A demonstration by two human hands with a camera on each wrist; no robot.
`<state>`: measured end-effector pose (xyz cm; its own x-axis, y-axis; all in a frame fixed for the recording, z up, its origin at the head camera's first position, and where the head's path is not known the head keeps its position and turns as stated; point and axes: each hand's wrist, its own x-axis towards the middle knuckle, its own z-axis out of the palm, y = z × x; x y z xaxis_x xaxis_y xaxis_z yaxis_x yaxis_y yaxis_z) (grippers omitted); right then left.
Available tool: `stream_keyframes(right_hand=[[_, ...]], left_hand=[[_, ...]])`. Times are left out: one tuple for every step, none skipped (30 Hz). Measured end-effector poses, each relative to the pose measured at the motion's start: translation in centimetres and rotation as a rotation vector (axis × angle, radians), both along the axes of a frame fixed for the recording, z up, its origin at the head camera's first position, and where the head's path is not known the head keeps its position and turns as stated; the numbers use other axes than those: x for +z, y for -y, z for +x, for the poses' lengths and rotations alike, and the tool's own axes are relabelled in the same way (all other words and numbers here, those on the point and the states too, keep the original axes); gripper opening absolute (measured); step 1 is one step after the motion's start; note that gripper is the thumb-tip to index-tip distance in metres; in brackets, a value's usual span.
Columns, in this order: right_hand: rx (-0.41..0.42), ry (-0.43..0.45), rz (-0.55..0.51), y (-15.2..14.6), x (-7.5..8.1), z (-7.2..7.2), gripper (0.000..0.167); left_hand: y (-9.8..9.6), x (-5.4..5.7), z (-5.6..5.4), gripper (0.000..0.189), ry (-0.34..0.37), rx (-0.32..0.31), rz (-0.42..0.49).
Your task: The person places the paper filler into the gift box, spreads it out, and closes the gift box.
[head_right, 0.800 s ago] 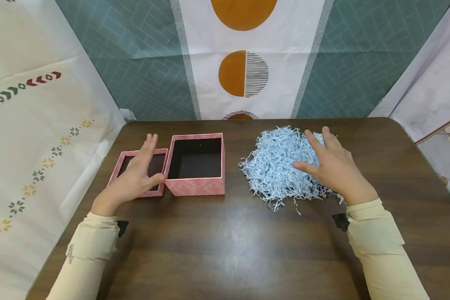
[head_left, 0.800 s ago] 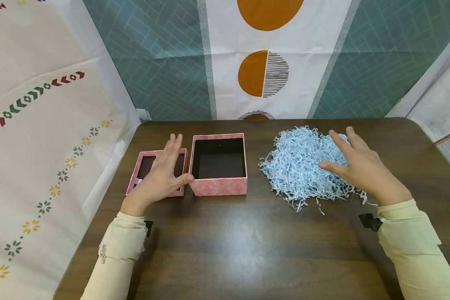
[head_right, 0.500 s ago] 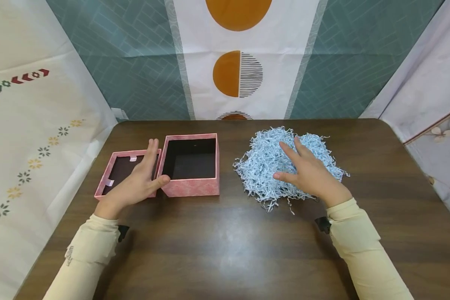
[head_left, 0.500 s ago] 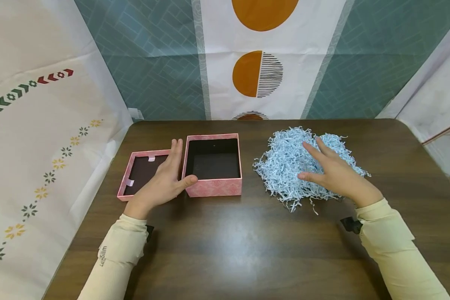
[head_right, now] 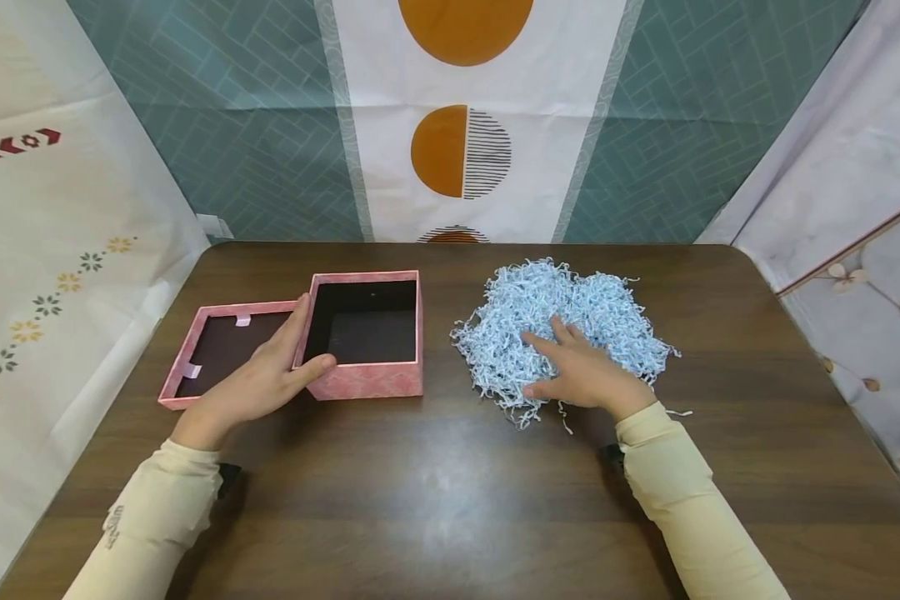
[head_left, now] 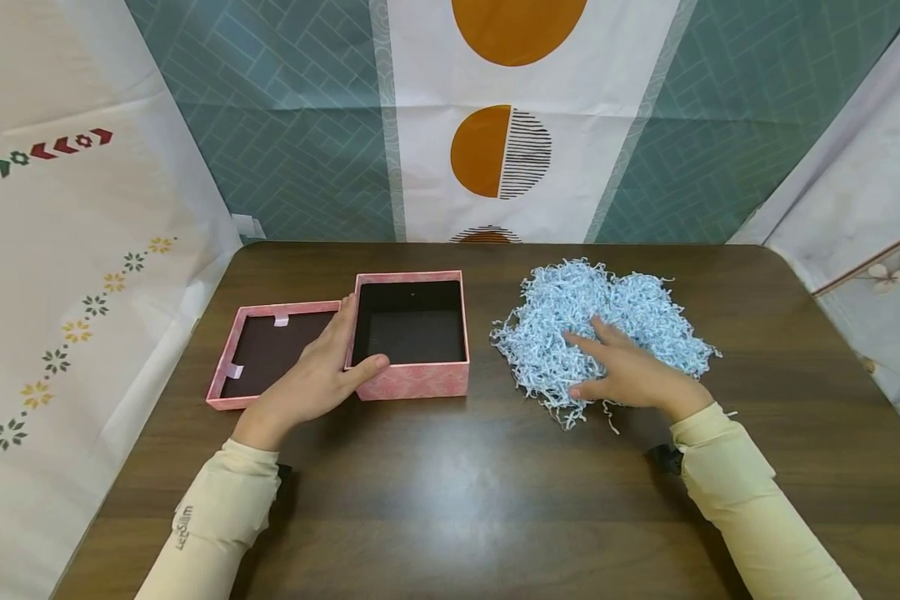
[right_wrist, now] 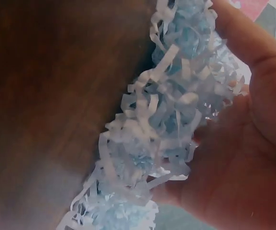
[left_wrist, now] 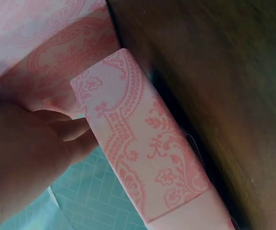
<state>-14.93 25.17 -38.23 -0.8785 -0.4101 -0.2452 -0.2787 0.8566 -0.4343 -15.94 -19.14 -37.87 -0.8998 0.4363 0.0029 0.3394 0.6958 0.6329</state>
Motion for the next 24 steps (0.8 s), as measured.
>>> stream_keyframes(right_hand=[[0.01,-0.005,0.016,0.1,0.0,0.0,0.085],[0.018,-0.014,0.026,0.3,0.1,0.1,0.082],[0.026,-0.026,0.035,0.4,0.1,0.1,0.08],[0.028,-0.036,0.046,0.5,0.1,0.1,0.078],[0.029,-0.049,0.058,0.6,0.2,0.2,0.076],[0.031,-0.065,0.069,0.7,0.2,0.2,0.073],[0.032,-0.082,0.079,0.8,0.2,0.2,0.071],[0.035,-0.102,0.09,0.9,0.1,0.2,0.068],[0.037,-0.12,0.104,1.0,0.1,0.2,0.064],[0.039,-0.141,0.119,1.0,-0.1,0.2,0.061],[0.042,-0.163,0.131,1.1,-0.2,0.2,0.057],[0.042,-0.18,0.14,1.1,-0.3,0.2,0.053],[0.044,-0.197,0.152,1.1,-0.4,0.1,0.049],[0.043,-0.211,0.164,1.1,-0.5,0.1,0.046],[0.038,-0.22,0.173,1.0,-0.6,0.1,0.043],[0.028,-0.225,0.17,1.0,-0.7,0.1,0.042],[0.017,-0.227,0.159,0.8,-0.7,0.2,0.041],[0.007,-0.233,0.144,0.6,-0.7,0.2,0.04],[-0.006,-0.242,0.121,0.4,-0.6,0.2,0.039],[-0.022,-0.245,0.088,0.1,-0.5,0.2,0.039],[-0.037,-0.249,0.044,-0.3,-0.3,0.3,0.039],[-0.058,-0.251,-0.005,-0.7,-0.1,0.3,0.04],[-0.08,-0.255,-0.048,-1.1,0.3,0.4,0.04],[-0.107,-0.255,-0.086,-1.5,0.7,0.5,0.041]], left_hand=[[0.0,0.0,0.0,0.102,-0.001,0.002,0.003],[0.1,0.1,0.1,0.102,-0.002,0.003,0.004],[0.1,0.2,0.2,0.102,-0.002,0.005,0.005],[0.1,0.2,0.3,0.102,-0.003,0.006,0.004],[0.1,0.2,0.3,0.102,-0.004,0.009,0.005],[0.1,0.2,0.4,0.102,-0.004,0.011,0.005],[0.1,0.2,0.5,0.103,-0.004,0.013,0.005],[0.1,0.2,0.5,0.103,-0.005,0.015,0.004],[0.2,0.2,0.6,0.103,-0.005,0.018,0.003],[0.2,0.1,0.7,0.103,-0.002,0.021,0.001],[0.3,0.1,0.8,0.104,0.003,0.027,0.001],[0.4,0.0,0.9,0.104,0.009,0.031,-0.003],[0.4,0.0,1.0,0.104,0.012,0.034,-0.005],[0.5,-0.1,1.1,0.104,0.016,0.037,-0.006],[0.5,-0.2,1.1,0.104,0.02,0.038,-0.005],[0.5,-0.3,1.2,0.104,0.023,0.039,-0.004],[0.4,-0.4,1.2,0.104,0.025,0.037,-0.001],[0.3,-0.4,1.2,0.103,0.025,0.033,-0.001],[0.3,-0.5,1.2,0.103,0.025,0.03,-0.001],[0.1,-0.5,1.2,0.103,0.03,0.026,-0.001],[0.0,-0.5,1.1,0.103,0.033,0.024,-0.002],[-0.1,-0.5,1.1,0.103,0.041,0.022,0.0],[-0.3,-0.5,1.1,0.104,0.047,0.021,-0.001],[-0.4,-0.4,1.1,0.104,0.052,0.019,0.0]])
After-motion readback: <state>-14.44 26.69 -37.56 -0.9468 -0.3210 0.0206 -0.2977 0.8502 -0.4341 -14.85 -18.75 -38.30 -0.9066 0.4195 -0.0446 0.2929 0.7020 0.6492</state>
